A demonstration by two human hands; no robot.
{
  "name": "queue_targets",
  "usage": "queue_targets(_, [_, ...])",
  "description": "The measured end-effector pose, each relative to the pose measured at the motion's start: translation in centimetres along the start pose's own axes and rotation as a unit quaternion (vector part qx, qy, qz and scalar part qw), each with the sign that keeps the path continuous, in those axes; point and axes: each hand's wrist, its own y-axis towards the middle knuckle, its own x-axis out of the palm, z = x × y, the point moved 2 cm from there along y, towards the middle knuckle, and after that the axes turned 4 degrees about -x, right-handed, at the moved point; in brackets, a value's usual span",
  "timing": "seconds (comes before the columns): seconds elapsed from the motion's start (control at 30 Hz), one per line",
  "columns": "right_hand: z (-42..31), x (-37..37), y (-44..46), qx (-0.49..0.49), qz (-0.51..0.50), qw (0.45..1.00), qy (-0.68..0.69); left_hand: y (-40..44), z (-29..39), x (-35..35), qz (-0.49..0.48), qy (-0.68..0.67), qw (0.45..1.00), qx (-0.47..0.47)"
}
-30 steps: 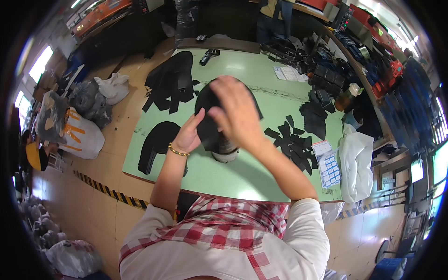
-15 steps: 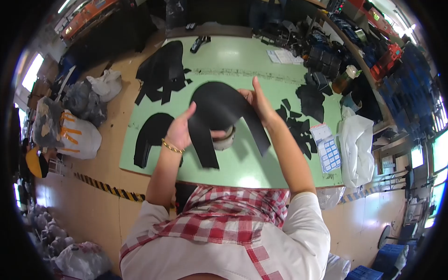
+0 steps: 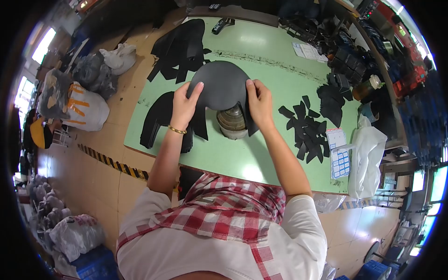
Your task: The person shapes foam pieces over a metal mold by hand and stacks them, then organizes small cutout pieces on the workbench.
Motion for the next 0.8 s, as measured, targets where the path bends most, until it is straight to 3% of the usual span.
queue_targets(0.1, [0.4, 0.3, -0.8, 0.021, 0.021, 0.996, -0.085, -0.5, -0.5, -0.3, 0.085, 0.163, 0.98, 0.071])
queue_targets(0.47, [3.4, -0.2, -4.3, 0.068, 0.096, 0.993, -0.023, -1.9, -5.1, 2.4, 0.113, 0.078, 0.99, 0.042])
queue_targets(0.8, [5.9, -0.8, -7.1, 0.043, 0.109, 0.993, -0.011, -3.9, -7.1, 4.3, 0.09, 0.035, 0.995, 0.016])
